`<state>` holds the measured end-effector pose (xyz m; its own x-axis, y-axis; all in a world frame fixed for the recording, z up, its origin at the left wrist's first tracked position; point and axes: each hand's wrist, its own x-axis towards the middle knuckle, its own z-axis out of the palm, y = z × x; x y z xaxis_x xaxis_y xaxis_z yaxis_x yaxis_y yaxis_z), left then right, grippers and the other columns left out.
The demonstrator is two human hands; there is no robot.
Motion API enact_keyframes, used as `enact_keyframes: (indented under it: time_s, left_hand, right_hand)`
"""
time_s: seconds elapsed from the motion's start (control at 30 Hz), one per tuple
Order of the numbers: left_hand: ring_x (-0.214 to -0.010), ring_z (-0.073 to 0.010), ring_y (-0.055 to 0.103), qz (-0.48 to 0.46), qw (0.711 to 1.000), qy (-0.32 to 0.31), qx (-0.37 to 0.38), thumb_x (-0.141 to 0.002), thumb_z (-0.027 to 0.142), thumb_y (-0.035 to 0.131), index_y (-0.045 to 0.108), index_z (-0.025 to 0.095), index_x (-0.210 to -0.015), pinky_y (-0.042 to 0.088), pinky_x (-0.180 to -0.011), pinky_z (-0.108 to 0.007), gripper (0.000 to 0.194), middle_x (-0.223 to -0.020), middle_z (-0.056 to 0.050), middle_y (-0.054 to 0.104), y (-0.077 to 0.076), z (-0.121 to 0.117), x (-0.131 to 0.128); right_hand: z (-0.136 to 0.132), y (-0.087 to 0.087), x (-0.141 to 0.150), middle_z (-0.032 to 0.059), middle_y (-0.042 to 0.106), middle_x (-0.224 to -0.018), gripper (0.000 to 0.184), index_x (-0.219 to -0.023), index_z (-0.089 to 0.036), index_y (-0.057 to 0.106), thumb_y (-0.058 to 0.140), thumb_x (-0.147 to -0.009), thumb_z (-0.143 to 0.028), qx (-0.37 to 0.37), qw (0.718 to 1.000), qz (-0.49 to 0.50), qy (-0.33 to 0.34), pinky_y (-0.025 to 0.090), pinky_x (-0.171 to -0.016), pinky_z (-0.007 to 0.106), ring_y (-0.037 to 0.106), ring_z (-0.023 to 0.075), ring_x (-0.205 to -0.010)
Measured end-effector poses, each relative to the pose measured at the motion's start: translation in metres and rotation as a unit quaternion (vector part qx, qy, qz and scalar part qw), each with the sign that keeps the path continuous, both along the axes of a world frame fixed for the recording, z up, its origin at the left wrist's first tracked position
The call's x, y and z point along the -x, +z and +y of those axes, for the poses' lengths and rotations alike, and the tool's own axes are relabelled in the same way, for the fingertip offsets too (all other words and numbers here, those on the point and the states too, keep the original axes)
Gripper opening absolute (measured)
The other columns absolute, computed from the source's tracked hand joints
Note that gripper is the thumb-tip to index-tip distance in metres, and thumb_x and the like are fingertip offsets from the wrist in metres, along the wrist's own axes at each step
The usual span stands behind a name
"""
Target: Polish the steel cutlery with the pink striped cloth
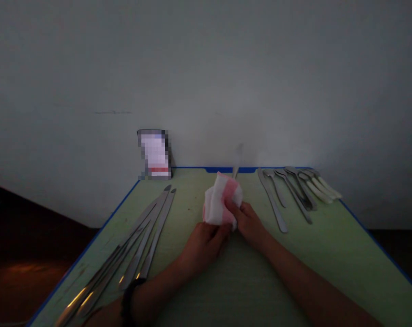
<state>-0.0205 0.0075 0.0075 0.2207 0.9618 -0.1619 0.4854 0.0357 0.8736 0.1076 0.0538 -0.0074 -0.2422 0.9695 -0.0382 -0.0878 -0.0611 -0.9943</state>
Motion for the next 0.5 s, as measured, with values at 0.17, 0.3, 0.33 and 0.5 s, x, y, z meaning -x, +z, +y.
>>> enact_keyframes:
  time_s: [0.17, 0.3, 0.33, 0.5]
  left_hand:
    - [-0.041, -0.0072, 0.037, 0.065, 0.990, -0.099, -0.071, -0.088, 0.035, 0.038, 0.047, 0.016, -0.052, 0.026, -0.042, -0.019, 0.043, -0.045, 0.004, 0.040, 0.001, -0.009, 0.000]
    - [-0.041, -0.0069, 0.032, 0.125, 0.944, -0.263, -0.157, -0.086, 0.026, 0.041, 0.044, 0.016, -0.048, 0.027, -0.046, -0.021, 0.039, -0.045, 0.005, 0.035, 0.006, -0.018, 0.000]
    - [-0.042, -0.0071, 0.032, 0.134, 0.929, -0.291, -0.185, -0.084, 0.025, 0.043, 0.044, 0.016, -0.047, 0.029, -0.048, -0.022, 0.038, -0.046, 0.005, 0.035, 0.008, -0.020, 0.000]
    - [-0.046, -0.0096, 0.041, 0.156, 0.915, -0.315, -0.200, -0.083, 0.024, 0.045, 0.054, 0.016, -0.054, 0.034, -0.054, -0.024, 0.031, -0.048, 0.002, 0.045, 0.009, -0.024, 0.002]
  right_hand:
    - [0.011, -0.011, 0.000, -0.0035, 0.048, -0.051, 0.039, -0.063, -0.015, 0.055, 0.057, -0.072, -0.053, 0.046, 0.991, 0.085, -0.092, 0.030, -0.042, 0.020, 0.041, 0.0086, -0.047]
    - [0.024, -0.011, 0.000, -0.0026, 0.056, -0.056, 0.025, -0.070, -0.017, 0.058, 0.064, -0.070, -0.041, 0.097, 0.952, 0.271, -0.105, 0.035, -0.042, 0.020, 0.048, 0.0095, -0.047]
    - [0.026, -0.009, 0.000, -0.0020, 0.059, -0.059, 0.022, -0.071, -0.016, 0.059, 0.066, -0.068, -0.037, 0.108, 0.939, 0.307, -0.110, 0.038, -0.043, 0.021, 0.050, 0.0098, -0.049]
    - [0.034, -0.001, -0.004, -0.0013, 0.065, -0.067, 0.016, -0.074, -0.015, 0.060, 0.068, -0.068, -0.027, 0.150, 0.892, 0.401, -0.146, 0.048, -0.052, 0.021, 0.058, 0.0097, -0.055]
